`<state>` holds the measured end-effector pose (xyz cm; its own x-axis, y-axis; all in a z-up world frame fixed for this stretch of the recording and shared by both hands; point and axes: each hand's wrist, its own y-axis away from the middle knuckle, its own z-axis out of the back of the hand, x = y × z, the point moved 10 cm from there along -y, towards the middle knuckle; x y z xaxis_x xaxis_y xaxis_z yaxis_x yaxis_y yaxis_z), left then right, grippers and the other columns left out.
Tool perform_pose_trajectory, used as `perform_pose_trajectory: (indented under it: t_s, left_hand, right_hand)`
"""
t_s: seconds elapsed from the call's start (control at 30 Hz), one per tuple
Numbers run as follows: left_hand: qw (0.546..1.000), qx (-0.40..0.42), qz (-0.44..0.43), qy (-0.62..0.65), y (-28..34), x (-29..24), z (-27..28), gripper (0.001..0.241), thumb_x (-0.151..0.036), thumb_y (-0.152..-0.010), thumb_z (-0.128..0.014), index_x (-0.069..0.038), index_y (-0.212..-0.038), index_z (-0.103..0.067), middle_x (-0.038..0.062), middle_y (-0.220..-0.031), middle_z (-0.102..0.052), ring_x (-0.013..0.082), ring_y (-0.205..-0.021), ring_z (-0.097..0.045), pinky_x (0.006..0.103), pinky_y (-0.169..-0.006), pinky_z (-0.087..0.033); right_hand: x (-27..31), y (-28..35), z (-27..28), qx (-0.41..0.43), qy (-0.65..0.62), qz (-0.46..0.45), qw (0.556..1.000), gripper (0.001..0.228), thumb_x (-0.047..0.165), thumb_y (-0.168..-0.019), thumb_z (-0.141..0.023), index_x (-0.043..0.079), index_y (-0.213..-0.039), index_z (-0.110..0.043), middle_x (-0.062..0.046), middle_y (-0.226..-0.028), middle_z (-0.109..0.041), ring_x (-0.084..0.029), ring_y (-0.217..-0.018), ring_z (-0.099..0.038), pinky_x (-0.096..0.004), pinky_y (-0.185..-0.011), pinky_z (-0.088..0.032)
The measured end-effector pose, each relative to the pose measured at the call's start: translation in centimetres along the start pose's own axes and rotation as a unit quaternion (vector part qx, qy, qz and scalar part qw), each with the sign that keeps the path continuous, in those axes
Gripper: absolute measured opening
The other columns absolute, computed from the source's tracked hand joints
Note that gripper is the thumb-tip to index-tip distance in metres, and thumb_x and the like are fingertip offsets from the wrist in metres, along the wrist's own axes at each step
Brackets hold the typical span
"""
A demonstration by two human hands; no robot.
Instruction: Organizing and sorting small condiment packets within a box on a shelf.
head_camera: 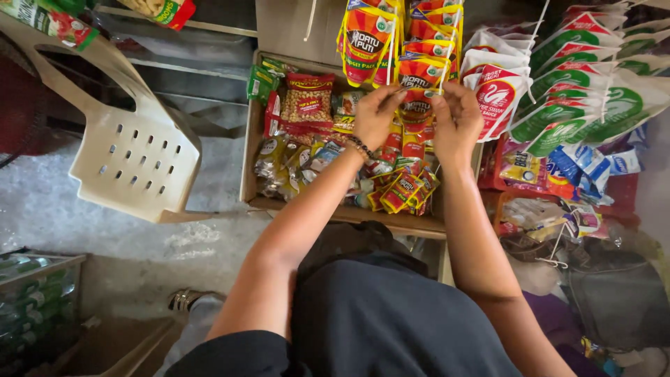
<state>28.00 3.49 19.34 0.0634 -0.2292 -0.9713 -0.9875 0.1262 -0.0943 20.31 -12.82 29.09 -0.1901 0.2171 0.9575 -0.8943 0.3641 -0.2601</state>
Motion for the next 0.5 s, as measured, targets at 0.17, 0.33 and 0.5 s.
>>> perform_pose_trajectory:
  t_s: [0.17,0.33,0.5]
  left_hand:
    - [1.0,0.006,-0.026,-0.016,3.0,-3.4,0.8,0.018,-0.015,-0.1,-0.07,0.001,-0.107,-0.073,0.002,-0.09,-0.074,0.0073,-0.083,-0.063,0.0251,-0.077,-0.053]
    - [0.999,0.035,-0.022,-0.003,5.3,-5.3,1.7,0.017,-0.016,-0.102,-0.066,0.0,-0.105,-0.071,0.0,-0.087,-0.072,0.0063,-0.081,-0.063,0.0239,-0.075,-0.052]
    - [0.999,0.022,0.035,0.001,6.5,-0.7,3.1,0.018,-0.017,-0.098,-0.069,0.0,-0.102,-0.071,-0.001,-0.084,-0.071,0.0049,-0.075,-0.061,0.0248,-0.067,-0.05]
  right_hand:
    - [0.4,0.7,1.0,-0.03,0.075,-0.013,0.997,0.011,0.001,-0.102,-0.074,-0.001,-0.108,-0.065,0.001,-0.09,-0.067,-0.005,-0.077,-0.058,-0.02,-0.069,-0.047]
    - [-0.2,2.9,1.0,-0.02,0.082,-0.014,0.996,0.012,0.003,-0.101,-0.076,-0.001,-0.102,-0.065,0.002,-0.088,-0.066,-0.004,-0.076,-0.055,-0.02,-0.068,-0.045]
    - [-5.9,7.0,0.0,0.036,-0.004,-0.125,0.992,0.015,0.015,-0.1,-0.074,0.002,-0.105,-0.066,0.004,-0.091,-0.069,-0.004,-0.08,-0.062,-0.021,-0.069,-0.05]
